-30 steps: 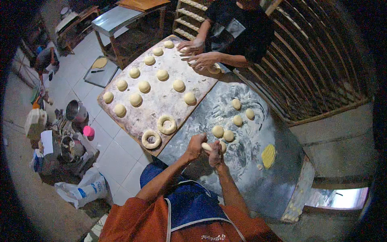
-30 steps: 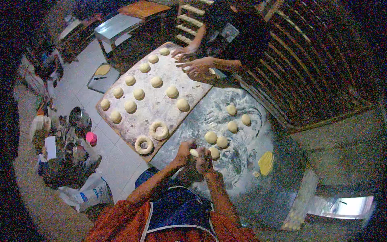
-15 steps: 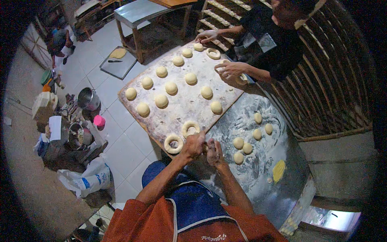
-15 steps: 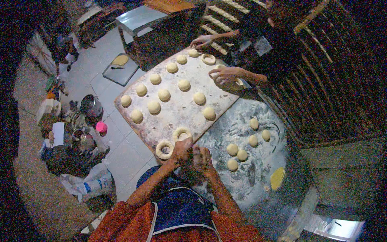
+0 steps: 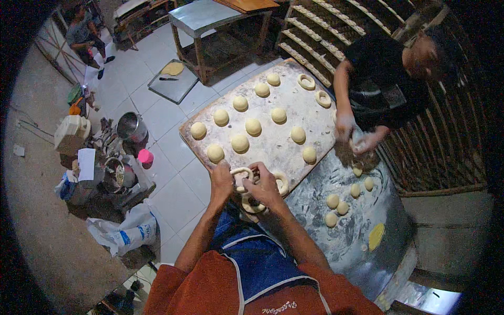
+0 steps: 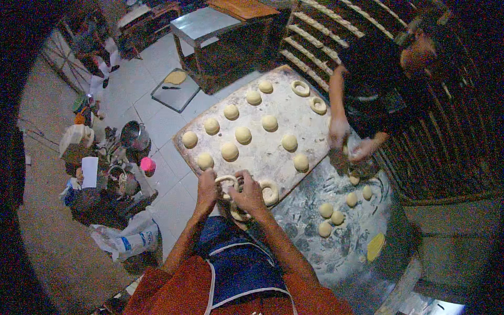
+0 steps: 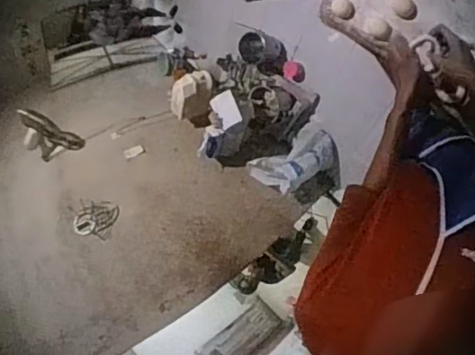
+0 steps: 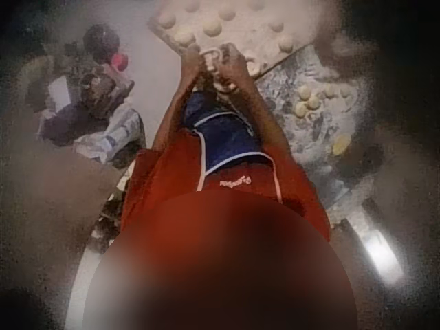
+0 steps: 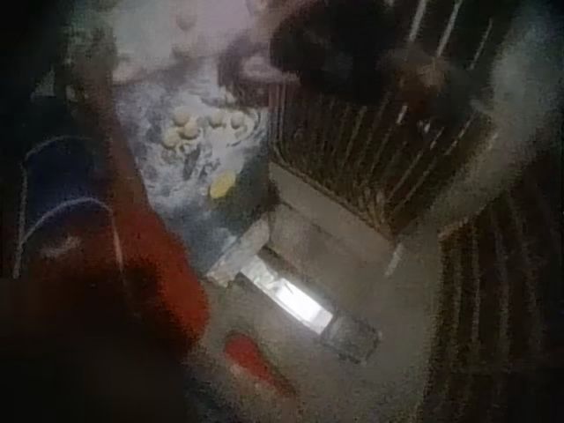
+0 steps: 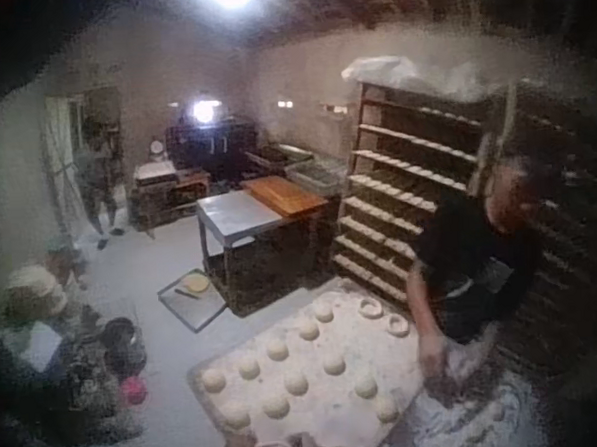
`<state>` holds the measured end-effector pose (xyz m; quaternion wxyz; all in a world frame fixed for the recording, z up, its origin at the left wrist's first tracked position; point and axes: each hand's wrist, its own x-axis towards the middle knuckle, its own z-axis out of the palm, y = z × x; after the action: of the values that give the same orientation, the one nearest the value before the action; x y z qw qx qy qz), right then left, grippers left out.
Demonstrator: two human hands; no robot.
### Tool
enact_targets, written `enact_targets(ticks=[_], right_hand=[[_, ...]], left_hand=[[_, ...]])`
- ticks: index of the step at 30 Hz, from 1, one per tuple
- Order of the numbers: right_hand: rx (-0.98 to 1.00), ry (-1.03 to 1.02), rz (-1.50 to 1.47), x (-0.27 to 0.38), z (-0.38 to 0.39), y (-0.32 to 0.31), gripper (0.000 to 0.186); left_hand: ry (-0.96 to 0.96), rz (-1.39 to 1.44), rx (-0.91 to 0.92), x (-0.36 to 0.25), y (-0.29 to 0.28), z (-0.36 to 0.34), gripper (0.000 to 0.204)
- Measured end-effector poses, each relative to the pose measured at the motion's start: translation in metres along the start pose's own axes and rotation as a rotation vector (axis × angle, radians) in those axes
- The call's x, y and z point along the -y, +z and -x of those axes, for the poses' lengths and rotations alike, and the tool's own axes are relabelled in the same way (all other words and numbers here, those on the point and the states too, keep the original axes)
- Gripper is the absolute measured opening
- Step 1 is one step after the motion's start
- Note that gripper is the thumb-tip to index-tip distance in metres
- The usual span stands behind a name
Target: The person shapes dough balls into ring shapes by hand and places them on a wooden board. Another person works alongside, also shaping dough and arranging it on the same board.
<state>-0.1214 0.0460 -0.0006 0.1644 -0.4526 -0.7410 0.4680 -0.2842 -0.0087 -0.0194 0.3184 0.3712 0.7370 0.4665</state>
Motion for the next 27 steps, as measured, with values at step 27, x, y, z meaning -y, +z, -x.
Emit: enact_targets(ticks=[27], right_hand=[[-0.185, -0.214, -0.083, -0.003, -0.029, -0.038, 0.031]], left_hand=[[0.310, -0.744, 0.082, -0.002, -0.039, -0.071, 0.040]])
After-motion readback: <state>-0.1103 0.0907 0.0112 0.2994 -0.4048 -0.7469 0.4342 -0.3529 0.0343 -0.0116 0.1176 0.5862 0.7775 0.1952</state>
